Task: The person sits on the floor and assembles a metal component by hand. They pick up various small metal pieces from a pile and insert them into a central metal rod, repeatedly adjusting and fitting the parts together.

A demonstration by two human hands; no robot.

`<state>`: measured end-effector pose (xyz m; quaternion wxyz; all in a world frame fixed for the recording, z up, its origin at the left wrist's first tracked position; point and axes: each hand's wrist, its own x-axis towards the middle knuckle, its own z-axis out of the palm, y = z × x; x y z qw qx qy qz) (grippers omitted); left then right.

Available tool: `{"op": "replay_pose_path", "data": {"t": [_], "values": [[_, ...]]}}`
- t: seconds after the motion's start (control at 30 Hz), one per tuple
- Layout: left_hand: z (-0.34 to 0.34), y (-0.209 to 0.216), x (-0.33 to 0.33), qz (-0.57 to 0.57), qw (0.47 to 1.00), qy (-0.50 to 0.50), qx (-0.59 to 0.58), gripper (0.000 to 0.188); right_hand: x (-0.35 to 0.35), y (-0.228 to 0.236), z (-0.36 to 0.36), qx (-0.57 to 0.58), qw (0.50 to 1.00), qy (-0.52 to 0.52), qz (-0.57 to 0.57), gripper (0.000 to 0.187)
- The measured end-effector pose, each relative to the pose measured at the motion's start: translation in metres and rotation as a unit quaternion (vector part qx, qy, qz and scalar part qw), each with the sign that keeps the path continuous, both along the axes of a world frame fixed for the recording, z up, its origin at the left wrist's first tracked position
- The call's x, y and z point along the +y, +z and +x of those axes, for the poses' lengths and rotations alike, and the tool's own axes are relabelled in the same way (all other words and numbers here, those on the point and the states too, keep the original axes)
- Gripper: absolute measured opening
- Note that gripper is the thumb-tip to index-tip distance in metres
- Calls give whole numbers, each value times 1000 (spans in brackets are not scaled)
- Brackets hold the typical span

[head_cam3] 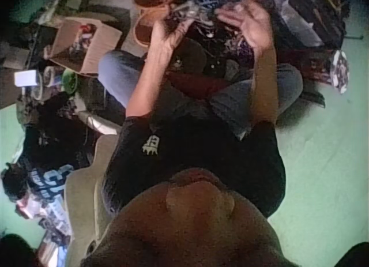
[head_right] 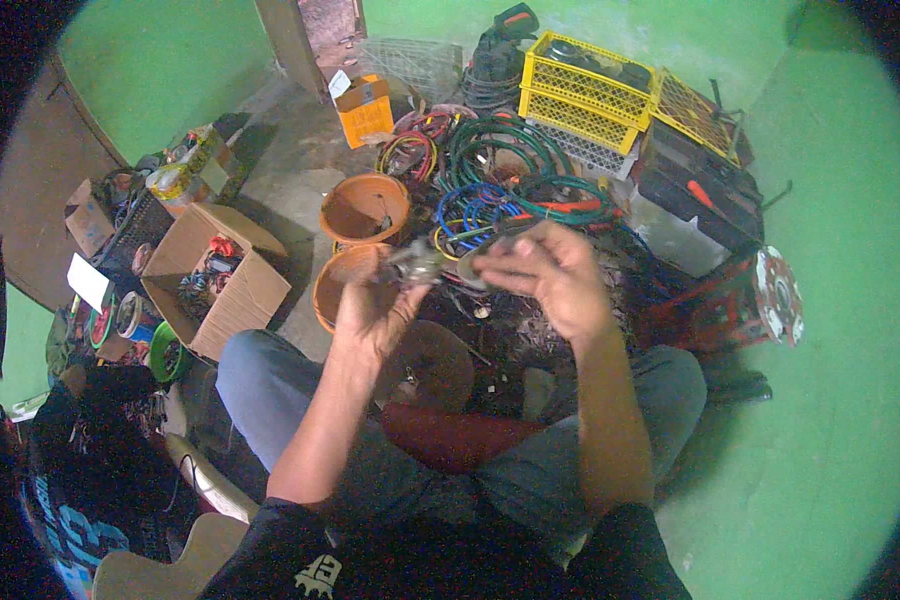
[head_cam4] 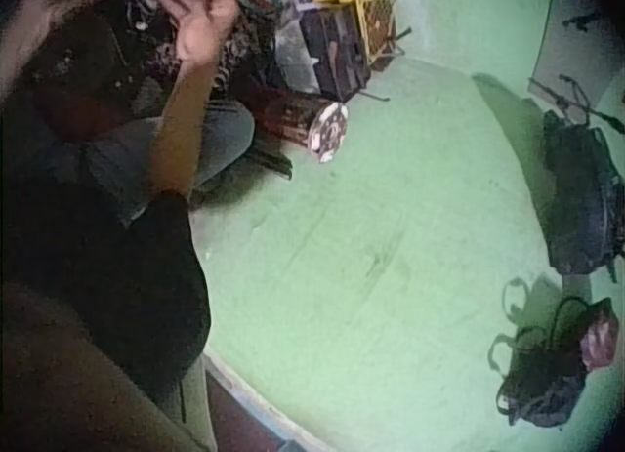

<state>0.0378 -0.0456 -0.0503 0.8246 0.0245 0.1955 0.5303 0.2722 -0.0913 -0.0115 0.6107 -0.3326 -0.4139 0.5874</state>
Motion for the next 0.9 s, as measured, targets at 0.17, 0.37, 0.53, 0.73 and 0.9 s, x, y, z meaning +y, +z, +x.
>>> {"op": "replay_pose_path", "data": {"t": [0.17, 0.37, 0.53, 0.73, 0.9], "values": [[-33, -9, 16, 9, 995, 70, 67, 31, 2, -1, 44, -169, 960, -223, 13, 17], [-30, -13, 4, -3, 988, 52, 148, 27, 24, -70, 59, -374, 897, -221, -79, 16], [-26, -12, 1, -31, 990, -29, 136, 24, 44, -119, 48, -379, 867, -277, -167, 17], [-14, -12, 3, -46, 996, -49, 60, 23, 58, -155, 55, -415, 837, -328, -143, 17], [-17, -25, 7, -37, 997, -49, 55, 22, 50, -99, 22, -359, 909, -205, -52, 24]]}}
